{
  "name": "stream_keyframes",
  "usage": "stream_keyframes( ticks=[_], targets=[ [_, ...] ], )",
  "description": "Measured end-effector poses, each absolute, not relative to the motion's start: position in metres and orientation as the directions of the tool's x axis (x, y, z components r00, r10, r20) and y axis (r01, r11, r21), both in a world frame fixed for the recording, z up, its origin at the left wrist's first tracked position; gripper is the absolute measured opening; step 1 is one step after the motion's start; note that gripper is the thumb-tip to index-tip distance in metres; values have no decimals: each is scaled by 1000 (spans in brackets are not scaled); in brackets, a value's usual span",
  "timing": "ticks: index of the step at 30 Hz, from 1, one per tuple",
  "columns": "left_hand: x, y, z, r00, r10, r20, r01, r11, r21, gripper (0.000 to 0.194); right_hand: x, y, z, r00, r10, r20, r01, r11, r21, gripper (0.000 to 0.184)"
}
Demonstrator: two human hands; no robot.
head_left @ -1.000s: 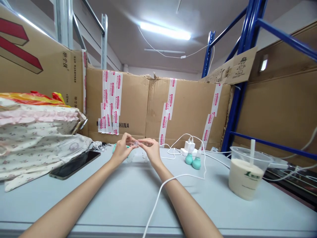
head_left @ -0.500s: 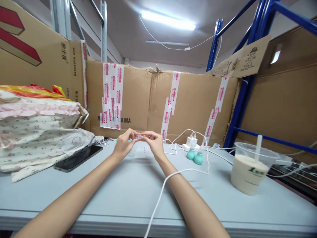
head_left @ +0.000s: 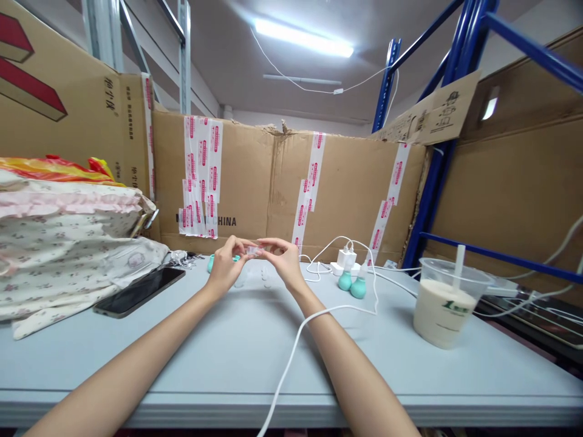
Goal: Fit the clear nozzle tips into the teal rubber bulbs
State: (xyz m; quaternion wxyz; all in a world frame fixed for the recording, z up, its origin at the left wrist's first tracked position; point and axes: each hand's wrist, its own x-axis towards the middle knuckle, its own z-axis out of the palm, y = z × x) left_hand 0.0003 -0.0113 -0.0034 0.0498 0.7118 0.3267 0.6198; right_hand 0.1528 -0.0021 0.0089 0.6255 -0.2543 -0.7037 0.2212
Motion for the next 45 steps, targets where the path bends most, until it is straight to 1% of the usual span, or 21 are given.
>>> stream_keyframes(
  ticks=[3, 6, 11, 13, 15, 17, 21, 25, 27, 30, 32, 36, 39, 43, 45],
  targets=[
    [1, -8, -3, 19, 603, 797, 248, -775, 581, 32, 154, -3, 9, -108, 608, 787, 112, 794, -598, 24],
    [1, -5, -4, 81, 662, 746, 120, -749, 652, 40, 155, -1, 8, -130, 573, 809, 161, 817, -553, 21],
    [1, -1, -8, 179, 711, 680, -47, -684, 728, 35, 156, 3, 5, -181, 538, 823, 242, 836, -493, 21],
    [3, 1, -10, 157, 744, 649, -105, -641, 760, 32, 156, 3, 4, -209, 518, 829, 308, 840, -447, 20],
    [5, 3, -13, 118, 775, 621, -126, -609, 783, 29, 156, 3, 4, -242, 492, 836, 380, 841, -385, 18],
    [6, 5, -15, 90, 792, 604, -120, -593, 796, 31, 157, 1, 4, -271, 469, 840, 432, 840, -329, 17],
    [6, 6, -15, 94, 815, 572, -120, -561, 819, 37, 158, 0, 3, -311, 446, 839, 491, 831, -260, 21],
    [2, 7, -13, 49, 820, 571, -95, -565, 820, 41, 161, 2, 0, -315, 447, 837, 613, 770, -180, 19],
    [0, 9, -13, 20, 820, 572, -80, -569, 819, 43, 161, 4, -3, -313, 466, 828, 648, 742, -173, 17],
    [0, 11, -15, 9, 826, 564, -66, -562, 825, 45, 159, 7, -9, -305, 492, 815, 662, 725, -190, 20],
    [-1, 13, -16, 13, 822, 569, -44, -568, 822, 47, 158, 8, -11, -308, 489, 816, 667, 723, -181, 22],
    [-4, 15, -18, 96, 796, 598, 84, -605, 792, 42, 157, 8, -11, -322, 472, 821, 680, 719, -146, 22],
    [-9, 17, -17, 167, 801, 574, 153, -596, 788, 42, 160, 9, -9, -343, 471, 813, 670, 729, -140, 21],
    [-15, 16, -14, 199, 814, 545, 233, -580, 781, 41, 163, 9, -5, -398, 465, 791, 644, 756, -120, 18],
    [-17, 13, -11, 226, 833, 506, 262, -552, 792, 41, 164, 9, -3, -417, 462, 783, 635, 764, -113, 16]
  ],
)
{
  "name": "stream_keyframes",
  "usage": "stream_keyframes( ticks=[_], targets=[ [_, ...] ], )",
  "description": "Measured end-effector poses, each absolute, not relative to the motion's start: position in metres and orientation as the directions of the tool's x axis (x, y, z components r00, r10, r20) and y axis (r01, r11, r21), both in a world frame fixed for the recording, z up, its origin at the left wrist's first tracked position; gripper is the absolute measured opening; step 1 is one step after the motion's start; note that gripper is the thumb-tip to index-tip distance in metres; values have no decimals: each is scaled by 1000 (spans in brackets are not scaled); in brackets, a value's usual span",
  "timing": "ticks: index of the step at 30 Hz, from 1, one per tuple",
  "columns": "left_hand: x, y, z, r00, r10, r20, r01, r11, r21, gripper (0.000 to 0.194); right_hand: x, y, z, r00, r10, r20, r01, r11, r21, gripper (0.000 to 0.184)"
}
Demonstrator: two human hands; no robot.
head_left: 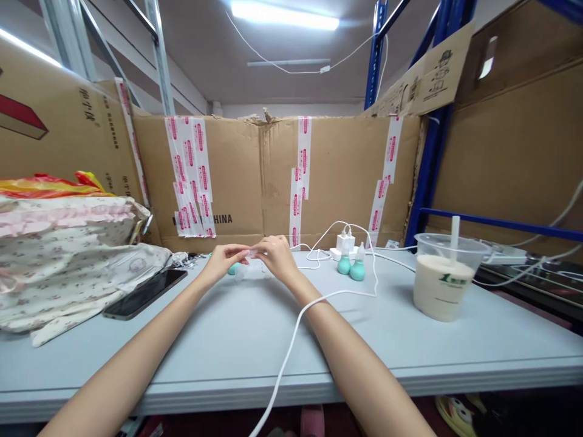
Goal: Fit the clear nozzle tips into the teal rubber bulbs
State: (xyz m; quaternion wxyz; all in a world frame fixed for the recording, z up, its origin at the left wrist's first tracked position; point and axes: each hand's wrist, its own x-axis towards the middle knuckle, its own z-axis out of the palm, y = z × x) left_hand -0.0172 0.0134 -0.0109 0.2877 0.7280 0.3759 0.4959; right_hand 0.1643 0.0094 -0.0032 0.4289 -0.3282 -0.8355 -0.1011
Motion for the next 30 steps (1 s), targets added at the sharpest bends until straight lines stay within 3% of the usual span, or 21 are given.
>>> stream_keyframes(
  ticks=[7, 12, 16, 24, 30],
  targets=[
    [-18, 5, -6, 200, 866, 459, 337, -500, 798, 38, 165, 9, -3, -456, 469, 756, 617, 779, -111, 18],
    [-11, 7, -12, 134, 859, 494, 205, -511, 834, 37, 166, 10, -4, -440, 465, 768, 604, 786, -130, 17],
    [-10, 10, -16, 187, 877, 442, 103, -465, 879, 36, 165, 10, -4, -455, 489, 745, 636, 763, -113, 18],
    [-15, 8, -15, 133, 894, 427, 91, -440, 893, 34, 161, 5, -8, -452, 452, 769, 619, 780, -94, 19],
    [-17, 17, -27, 211, 930, 300, 18, -310, 950, 38, 161, 12, -19, -455, 480, 750, 636, 765, -103, 20]
  ],
)
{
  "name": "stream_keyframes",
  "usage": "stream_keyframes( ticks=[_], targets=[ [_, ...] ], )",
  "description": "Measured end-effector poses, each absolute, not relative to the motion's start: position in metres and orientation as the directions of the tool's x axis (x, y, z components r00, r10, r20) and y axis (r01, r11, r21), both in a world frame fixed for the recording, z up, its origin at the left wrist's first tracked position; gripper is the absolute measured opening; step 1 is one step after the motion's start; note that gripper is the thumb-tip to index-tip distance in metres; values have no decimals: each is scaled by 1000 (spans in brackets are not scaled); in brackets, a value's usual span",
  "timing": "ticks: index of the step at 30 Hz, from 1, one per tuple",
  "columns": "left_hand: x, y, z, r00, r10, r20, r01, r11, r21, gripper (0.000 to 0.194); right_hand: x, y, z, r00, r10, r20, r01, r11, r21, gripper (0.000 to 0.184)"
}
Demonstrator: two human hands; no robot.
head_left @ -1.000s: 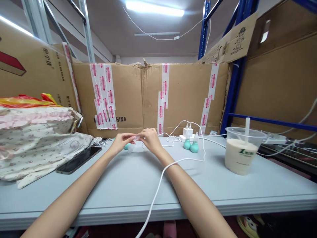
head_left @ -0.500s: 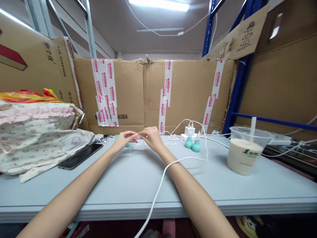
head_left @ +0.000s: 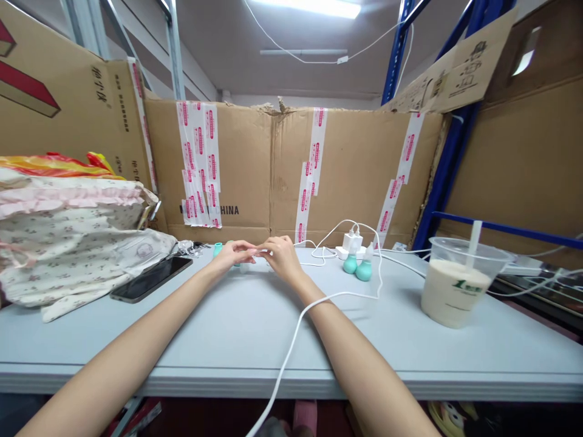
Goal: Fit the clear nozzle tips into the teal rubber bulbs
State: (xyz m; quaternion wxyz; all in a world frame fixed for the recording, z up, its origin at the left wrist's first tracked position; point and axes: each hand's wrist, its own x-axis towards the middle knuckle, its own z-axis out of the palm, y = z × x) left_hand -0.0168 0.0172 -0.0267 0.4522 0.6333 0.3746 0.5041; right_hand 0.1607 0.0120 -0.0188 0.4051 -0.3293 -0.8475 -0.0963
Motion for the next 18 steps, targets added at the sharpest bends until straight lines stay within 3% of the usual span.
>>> stream_keyframes(
  ticks=[4, 11, 18],
  targets=[
    [-17, 17, -26, 255, 918, 304, -27, -308, 951, 41, 158, 12, -20, -398, 511, 761, 634, 753, -174, 19],
    [-18, 7, -13, 133, 912, 388, -2, -391, 920, 38, 152, 6, -16, -351, 496, 794, 639, 747, -184, 19],
    [-14, 7, -11, 127, 938, 322, -84, -313, 946, 39, 154, 7, -15, -336, 539, 772, 657, 722, -218, 23]
  ],
)
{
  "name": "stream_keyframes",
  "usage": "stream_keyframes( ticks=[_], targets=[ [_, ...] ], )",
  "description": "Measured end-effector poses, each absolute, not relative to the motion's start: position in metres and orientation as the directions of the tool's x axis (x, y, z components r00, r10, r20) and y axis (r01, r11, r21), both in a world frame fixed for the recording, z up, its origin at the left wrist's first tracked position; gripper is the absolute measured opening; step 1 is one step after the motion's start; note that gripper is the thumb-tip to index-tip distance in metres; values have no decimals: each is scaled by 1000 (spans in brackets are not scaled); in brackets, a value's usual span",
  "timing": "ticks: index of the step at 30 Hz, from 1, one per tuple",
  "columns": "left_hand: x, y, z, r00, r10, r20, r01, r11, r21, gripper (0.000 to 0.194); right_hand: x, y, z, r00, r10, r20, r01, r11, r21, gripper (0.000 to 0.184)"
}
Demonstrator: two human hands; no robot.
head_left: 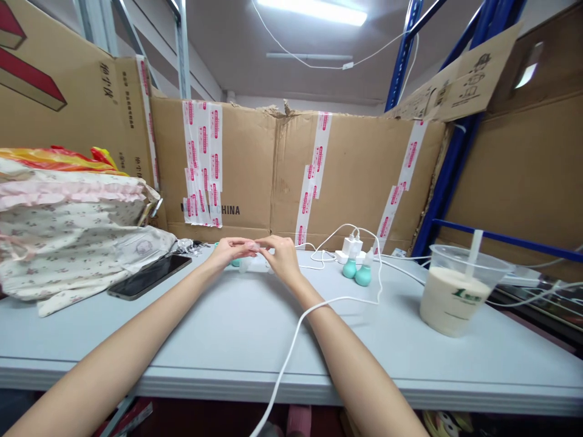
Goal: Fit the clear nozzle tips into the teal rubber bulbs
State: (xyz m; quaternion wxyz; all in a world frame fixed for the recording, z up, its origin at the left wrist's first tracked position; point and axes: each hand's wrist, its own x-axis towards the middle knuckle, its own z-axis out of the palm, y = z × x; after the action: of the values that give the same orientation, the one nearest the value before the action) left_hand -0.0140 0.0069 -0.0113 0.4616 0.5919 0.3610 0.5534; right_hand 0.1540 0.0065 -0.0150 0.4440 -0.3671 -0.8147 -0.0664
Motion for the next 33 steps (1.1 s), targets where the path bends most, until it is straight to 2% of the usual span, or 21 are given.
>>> stream_keyframes(
  ticks=[2, 4, 8, 13, 16, 19, 22, 25, 28, 33],
  targets=[
    [-20, 11, -9, 63, 937, 344, -168, -330, 929, 37, 160, 9, -13, -294, 558, 776, 714, 668, -210, 25],
    [-30, 17, -6, -24, 930, 367, -257, -361, 896, 33, 170, 13, -9, -238, 649, 722, 799, 554, -234, 25],
    [-50, 27, -1, -159, 915, 372, -308, -404, 861, 19, 197, 19, 1, -212, 887, 411, 895, 345, -282, 21],
    [-55, 28, 3, -272, 913, 303, -377, -391, 839, 9, 208, 16, 7, -140, 966, 219, 951, 193, -240, 30],
    [-57, 28, 4, -318, 904, 286, -431, -407, 806, 7, 206, 15, 2, -159, 984, 87, 963, 173, -204, 31],
    [-61, 30, 5, -349, 885, 309, -470, -451, 759, 8, 206, 18, -4, -187, 973, 133, 965, 207, -160, 25],
    [-62, 32, 5, -343, 888, 306, -515, -450, 729, 14, 211, 23, -6, -161, 968, 190, 974, 187, -127, 33],
    [-59, 30, 4, -325, 903, 282, -502, -417, 757, 18, 217, 26, -6, -93, 991, 94, 992, 100, -76, 42],
    [-56, 28, 2, -291, 914, 284, -443, -391, 806, 11, 222, 28, -7, -55, 998, 19, 997, 56, -58, 33],
    [-55, 29, 0, -177, 921, 348, -366, -390, 845, 12, 216, 27, -11, -57, 994, 90, 997, 61, -48, 27]
  ],
)
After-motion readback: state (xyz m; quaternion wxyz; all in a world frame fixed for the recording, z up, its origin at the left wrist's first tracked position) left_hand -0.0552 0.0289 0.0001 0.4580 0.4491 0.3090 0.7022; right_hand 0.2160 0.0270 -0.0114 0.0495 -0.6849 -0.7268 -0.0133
